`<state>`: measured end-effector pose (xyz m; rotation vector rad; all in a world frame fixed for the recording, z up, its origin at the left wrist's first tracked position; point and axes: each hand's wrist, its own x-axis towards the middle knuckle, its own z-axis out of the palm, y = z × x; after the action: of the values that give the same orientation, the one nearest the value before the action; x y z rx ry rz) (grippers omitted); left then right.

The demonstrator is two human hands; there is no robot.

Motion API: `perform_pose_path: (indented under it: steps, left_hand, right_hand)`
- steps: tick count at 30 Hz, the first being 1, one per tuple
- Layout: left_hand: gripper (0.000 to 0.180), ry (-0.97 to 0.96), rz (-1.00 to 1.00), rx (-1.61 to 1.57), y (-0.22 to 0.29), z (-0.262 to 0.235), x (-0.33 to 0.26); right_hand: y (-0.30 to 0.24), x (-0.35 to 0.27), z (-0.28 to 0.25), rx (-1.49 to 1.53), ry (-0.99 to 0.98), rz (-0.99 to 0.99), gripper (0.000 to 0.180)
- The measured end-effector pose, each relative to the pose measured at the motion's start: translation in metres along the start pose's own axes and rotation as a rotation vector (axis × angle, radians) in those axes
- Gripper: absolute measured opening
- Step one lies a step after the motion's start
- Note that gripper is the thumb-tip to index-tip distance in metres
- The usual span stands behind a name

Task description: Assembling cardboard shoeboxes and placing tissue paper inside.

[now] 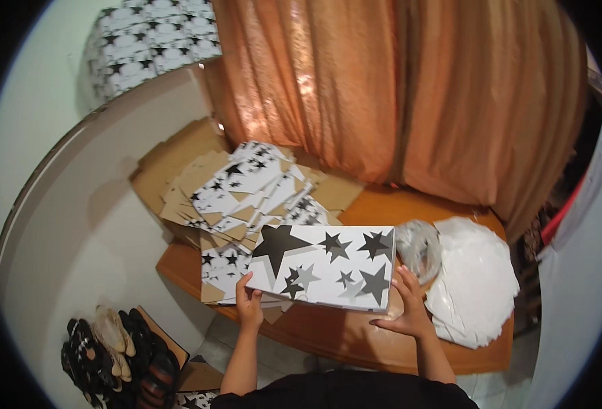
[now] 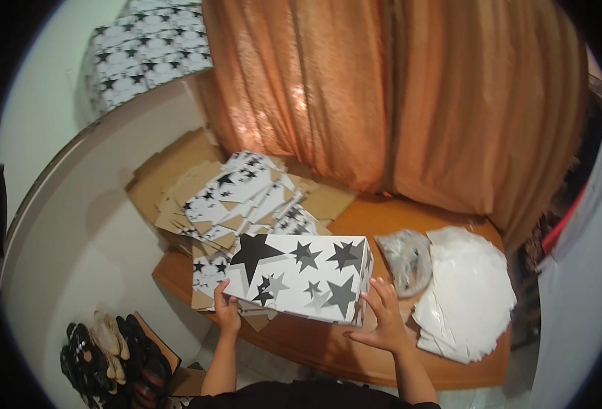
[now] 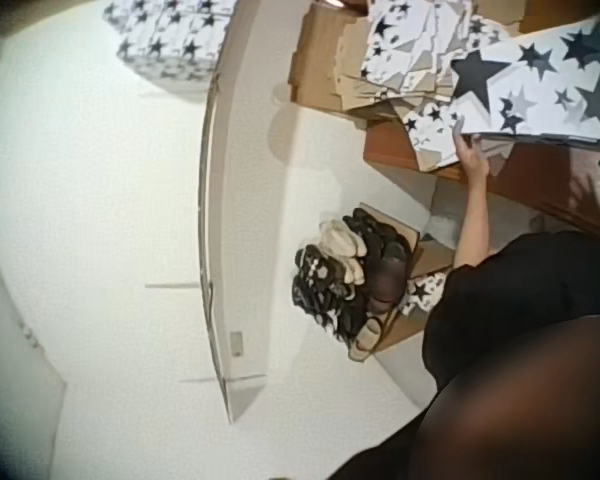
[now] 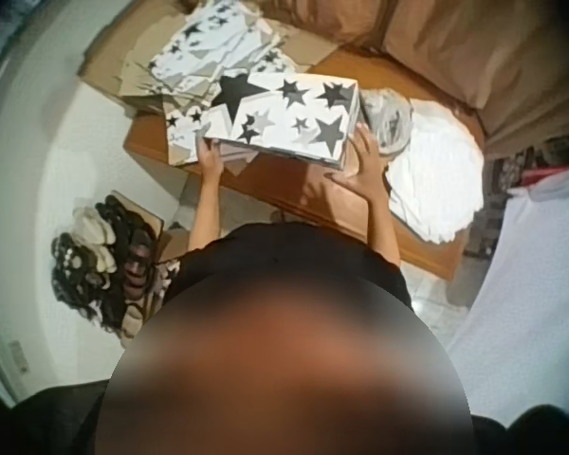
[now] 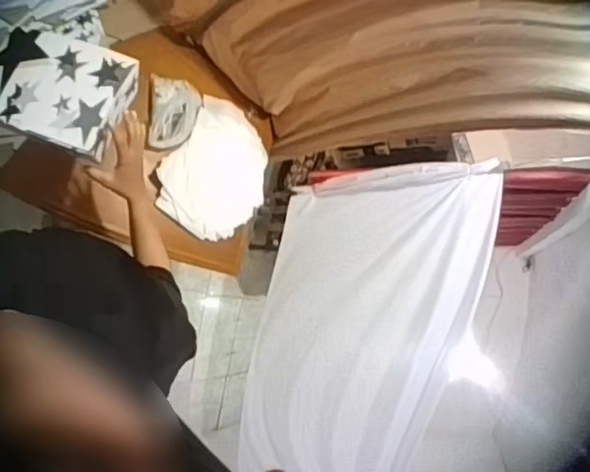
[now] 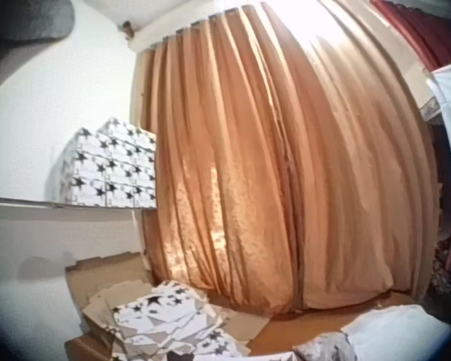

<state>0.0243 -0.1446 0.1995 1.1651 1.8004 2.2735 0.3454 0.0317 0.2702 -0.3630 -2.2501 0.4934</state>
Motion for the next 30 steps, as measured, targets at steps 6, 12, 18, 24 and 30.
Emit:
perform_pose_path:
  steps: [6,12,18,24,30]
  left_hand:
    - [0.061,0.102,0.115,0.106,0.102,-0.049,0.027]
    - [0.055,0.107,0.255,0.194,0.154,-0.101,0.069]
    - [0.053,0.104,0.346,0.177,0.213,-0.133,0.14]
    - [0.062,0.163,0.702,0.237,0.289,-0.135,0.254]
    - [0.048,0.272,1.133,0.89,0.303,-0.186,0.363]
  right_hand:
    - [-0.02,0.078,-0.004,0.123,-0.024,-0.412,0.1]
    - [-0.049,0.155,0.004,0.173,0.044,-0.685,0.096]
    - [-0.115,0.231,-0.023,0.021,0.117,-0.846,0.086]
    - [-0.156,0.33,-0.006,-0.156,0.528,-0.875,0.091]
    - [-0.223,0.451,0.034,-0.025,0.873,-0.944,0.108]
